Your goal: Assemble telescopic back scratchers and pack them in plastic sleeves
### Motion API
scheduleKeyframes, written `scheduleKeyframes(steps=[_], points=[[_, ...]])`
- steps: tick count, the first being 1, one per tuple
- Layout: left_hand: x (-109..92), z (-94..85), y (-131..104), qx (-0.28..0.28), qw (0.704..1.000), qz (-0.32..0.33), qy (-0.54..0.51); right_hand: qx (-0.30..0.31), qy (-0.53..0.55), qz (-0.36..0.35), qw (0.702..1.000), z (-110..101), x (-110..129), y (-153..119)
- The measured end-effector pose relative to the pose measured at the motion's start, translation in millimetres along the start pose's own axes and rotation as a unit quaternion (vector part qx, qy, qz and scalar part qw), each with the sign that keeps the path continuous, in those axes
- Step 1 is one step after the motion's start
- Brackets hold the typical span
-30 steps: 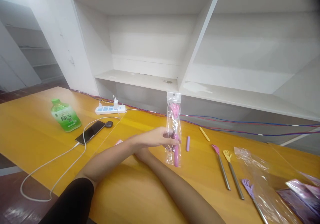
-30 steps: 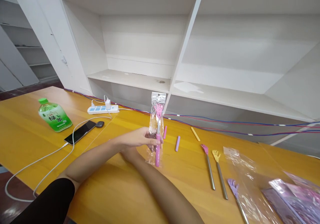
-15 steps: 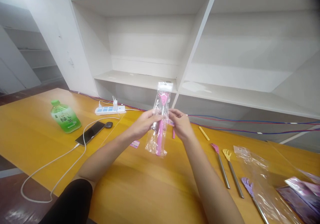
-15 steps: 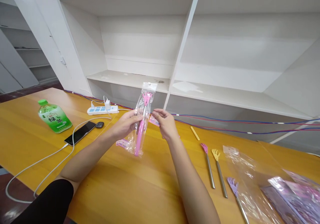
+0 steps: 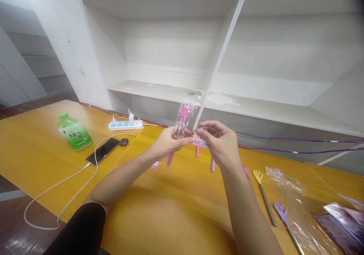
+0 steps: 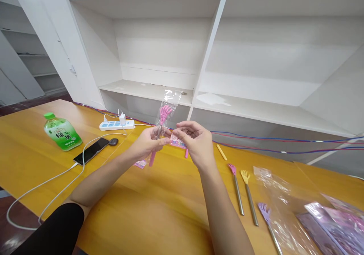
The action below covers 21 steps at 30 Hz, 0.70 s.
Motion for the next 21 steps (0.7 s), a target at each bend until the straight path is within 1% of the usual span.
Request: scheduleKeyframes(steps=[3,4,7,10,12,14,16,17,19,20,21], points=[[-1.2,5.7,-4.5,0.03,0.999,0.004,0.045,0.012,-0.021,0.004,1.0,2.4,2.8,-2.6],[-2.1,5.4,-5.5,0.026,0.998,0.009,0.054,0.023,-0.024,0.009,0.999,3.2,3.5,-3.2],[-6.0,4.5,-7.6,0.014,0.996,0.027,0.083,0.094,-0.038,0.031,0.994,7.0,5.7,-6.4],[-10.0,5.5,-9.1,0.017,0.993,0.042,0.113,0.177,-0.08,0.048,0.98,7.5,6.9,-12.2],[-10.8,6.2,-9.6,0.022,0.991,0.043,0.127,0.2,-0.116,0.051,0.971,2.6,6.3,-15.2],[-10.3,6.0,-9.4,0.021,0.99,0.041,0.134,0.208,-0.147,0.051,0.966,-3.2,4.9,-17.0],[-8.7,5.4,-8.4,0.015,0.991,0.036,0.126,0.193,-0.181,0.026,0.964,-8.4,6.6,-16.8],[-7.8,5.5,-7.7,0.014,0.993,0.034,0.113,0.164,-0.203,-0.005,0.965,-12.0,10.5,-15.4],[-5.8,8.6,-6.3,0.029,0.997,0.028,0.069,0.055,-0.245,-0.102,0.962,-21.3,25.6,-13.5],[-5.0,11.2,-6.0,0.043,0.998,0.025,0.044,-0.004,-0.255,-0.159,0.954,-25.0,35.0,-14.9],[-4.6,13.8,-5.8,0.057,0.998,0.024,0.021,-0.049,-0.255,-0.213,0.942,-26.6,43.6,-17.8]])
Point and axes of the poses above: each hand's wrist, its own y-axis towards the middle knuckle, its own z-axis out of the palm, x = y × z, the point moved 7 cm from there along y, towards the middle knuckle, and after that the axes turned 8 degrees about -y, right-handed, at the moved point
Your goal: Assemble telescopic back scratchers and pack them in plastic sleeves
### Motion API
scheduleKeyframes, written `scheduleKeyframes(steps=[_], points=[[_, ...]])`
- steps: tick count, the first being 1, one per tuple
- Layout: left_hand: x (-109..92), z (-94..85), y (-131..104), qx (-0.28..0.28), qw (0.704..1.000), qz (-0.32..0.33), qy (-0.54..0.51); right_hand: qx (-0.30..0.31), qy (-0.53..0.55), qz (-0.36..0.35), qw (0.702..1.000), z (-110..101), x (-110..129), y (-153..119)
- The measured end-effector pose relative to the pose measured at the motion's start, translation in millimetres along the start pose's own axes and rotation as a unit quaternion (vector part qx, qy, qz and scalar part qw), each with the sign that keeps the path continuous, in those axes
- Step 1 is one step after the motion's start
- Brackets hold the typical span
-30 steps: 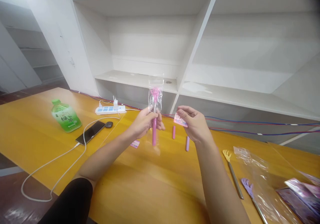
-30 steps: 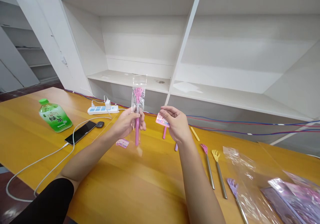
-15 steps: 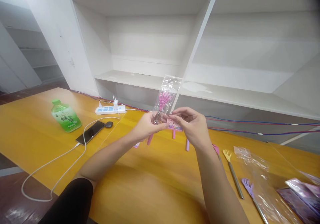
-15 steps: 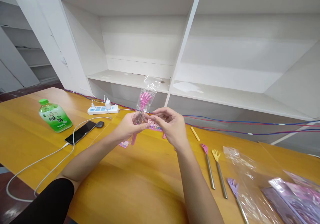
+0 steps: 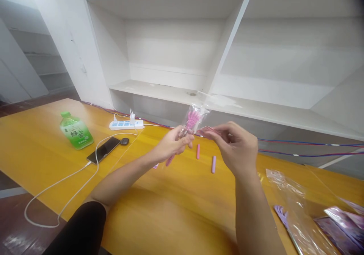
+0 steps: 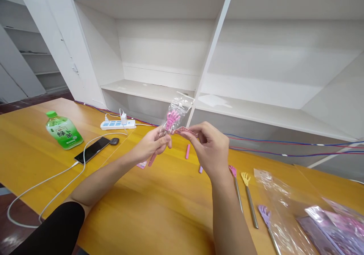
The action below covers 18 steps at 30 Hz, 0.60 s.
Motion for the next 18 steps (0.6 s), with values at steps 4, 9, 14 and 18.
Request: scheduleKeyframes(steps=[4,9,14,18], points=[[1.1,5.6,-1.2,0.025,0.999,0.0,-0.036,-0.082,0.018,-0.16,0.983,-4.6,27.1,-2.5],[4.2,10.1,-3.7,0.046,0.998,0.004,-0.034,-0.049,-0.03,-0.298,0.953,8.0,39.6,-10.4],[13.8,18.9,-3.5,0.082,0.996,-0.005,-0.047,-0.098,-0.109,-0.334,0.931,18.0,28.0,-16.3],[18.8,23.7,-5.6,0.102,0.994,-0.011,-0.035,-0.149,-0.148,-0.3,0.931,14.5,22.0,-11.9]])
Point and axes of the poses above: each hand's wrist, its own y-axis towards the middle knuckle, its own z-axis out of the palm, x = y × z, the point moved 7 cm from there along y, towards the middle knuckle, and after that the axes turned 8 degrees about -y, right-handed, at the moved point
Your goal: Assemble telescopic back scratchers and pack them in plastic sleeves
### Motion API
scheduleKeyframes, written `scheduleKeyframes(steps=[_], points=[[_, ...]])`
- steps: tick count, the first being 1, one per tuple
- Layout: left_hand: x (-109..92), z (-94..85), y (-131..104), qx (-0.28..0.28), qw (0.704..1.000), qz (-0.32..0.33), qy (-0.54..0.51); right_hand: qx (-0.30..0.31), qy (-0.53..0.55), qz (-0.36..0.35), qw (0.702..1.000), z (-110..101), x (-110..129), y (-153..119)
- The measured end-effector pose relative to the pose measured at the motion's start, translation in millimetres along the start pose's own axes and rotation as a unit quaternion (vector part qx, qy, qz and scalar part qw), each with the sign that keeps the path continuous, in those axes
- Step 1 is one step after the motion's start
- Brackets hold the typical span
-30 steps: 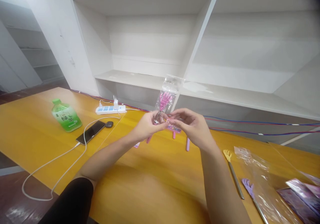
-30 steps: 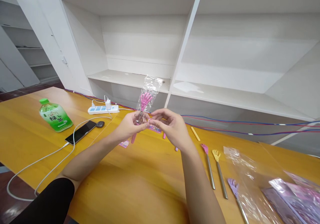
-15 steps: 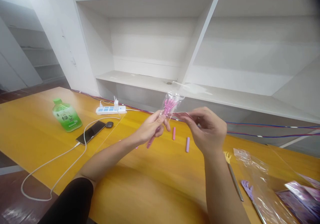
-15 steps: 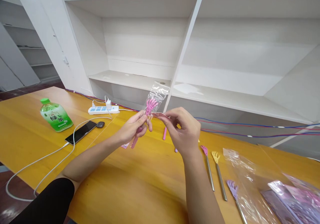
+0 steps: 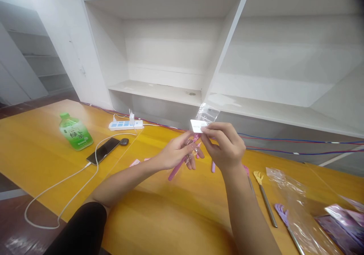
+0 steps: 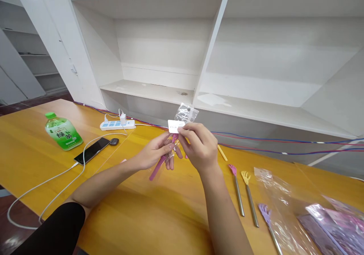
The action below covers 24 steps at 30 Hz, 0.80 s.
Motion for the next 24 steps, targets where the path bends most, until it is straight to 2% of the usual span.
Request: scheduleKeyframes(steps=[4,7,10,13,18,24], points=[[-1.8,-0.4,-2.7,-0.003,1.0,-0.01,0.004,0.005,0.007,0.074,0.997,-8.0,-10.2,8.7],[-3.4,-2.0,-1.3,-0.015,1.0,-0.015,-0.017,0.108,0.078,0.115,0.984,-0.3,-11.9,9.5],[-2.4,-6.9,4.1,-0.045,0.998,-0.006,-0.035,0.221,0.101,0.145,0.959,13.1,-9.7,1.4],[2.4,-12.7,10.3,-0.067,0.997,0.003,-0.048,0.281,0.099,0.163,0.94,24.0,-7.7,-6.3],[6.0,-14.7,14.2,-0.044,0.998,0.005,-0.054,0.296,0.082,0.134,0.942,33.1,-3.9,-8.3],[8.3,-15.0,12.3,-0.054,0.997,-0.014,-0.062,0.304,0.072,0.145,0.939,35.4,-3.5,-9.5]])
Point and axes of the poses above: each hand's wrist, its own y-axis towards the middle knuckle, its own z-axis out of the palm, x = y × z, the point moved 7 cm from there along y, towards the middle knuckle, and after that the axes turned 8 degrees about -y, right-handed, at the moved point
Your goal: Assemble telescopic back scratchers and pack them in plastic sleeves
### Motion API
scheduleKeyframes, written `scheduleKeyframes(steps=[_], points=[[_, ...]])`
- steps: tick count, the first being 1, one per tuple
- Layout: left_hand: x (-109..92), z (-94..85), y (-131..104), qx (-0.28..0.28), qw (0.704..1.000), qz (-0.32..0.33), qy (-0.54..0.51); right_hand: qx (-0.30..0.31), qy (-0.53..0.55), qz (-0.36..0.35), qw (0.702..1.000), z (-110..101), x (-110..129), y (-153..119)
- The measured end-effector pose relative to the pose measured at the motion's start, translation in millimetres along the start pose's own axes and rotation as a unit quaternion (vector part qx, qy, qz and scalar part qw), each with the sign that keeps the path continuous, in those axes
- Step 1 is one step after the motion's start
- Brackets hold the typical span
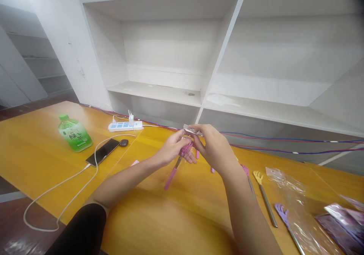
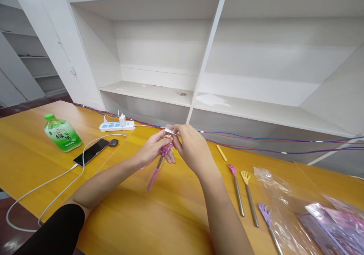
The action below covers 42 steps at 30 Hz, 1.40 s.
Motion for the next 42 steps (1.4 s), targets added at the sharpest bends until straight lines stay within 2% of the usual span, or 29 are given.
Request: scheduleKeyframes(steps=[6,14,20,26,33,42], points=[[4.1,-8.3,2.5,-0.049,0.999,0.016,0.014,0.043,0.018,0.024,0.999,4.9,2.4,-2.6],[0.2,-13.7,0.5,-0.095,0.994,0.033,0.05,0.055,0.061,0.061,0.995,-5.6,7.9,-3.6],[-0.8,-14.2,-0.5,-0.096,0.993,0.039,0.05,0.074,0.065,0.066,0.993,-9.0,12.3,-5.9],[3.8,-16.8,1.5,-0.108,0.993,0.04,0.033,0.068,0.059,0.028,0.996,-14.4,19.7,-7.6],[3.2,-15.9,1.3,-0.128,0.99,0.05,0.032,0.078,0.033,0.056,0.995,-17.0,17.0,-12.1],[1.9,-19.7,1.6,-0.124,0.989,0.074,0.035,0.071,-0.004,0.051,0.996,-20.7,18.9,-12.6]])
Point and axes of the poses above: each hand's wrist, its own y-axis towards the middle knuckle, its own z-axis out of the palm, x = y × z, the point moved 7 cm from there along y, towards the middle knuckle, and after that the axes turned 8 degrees about -y, right-handed, at the moved point
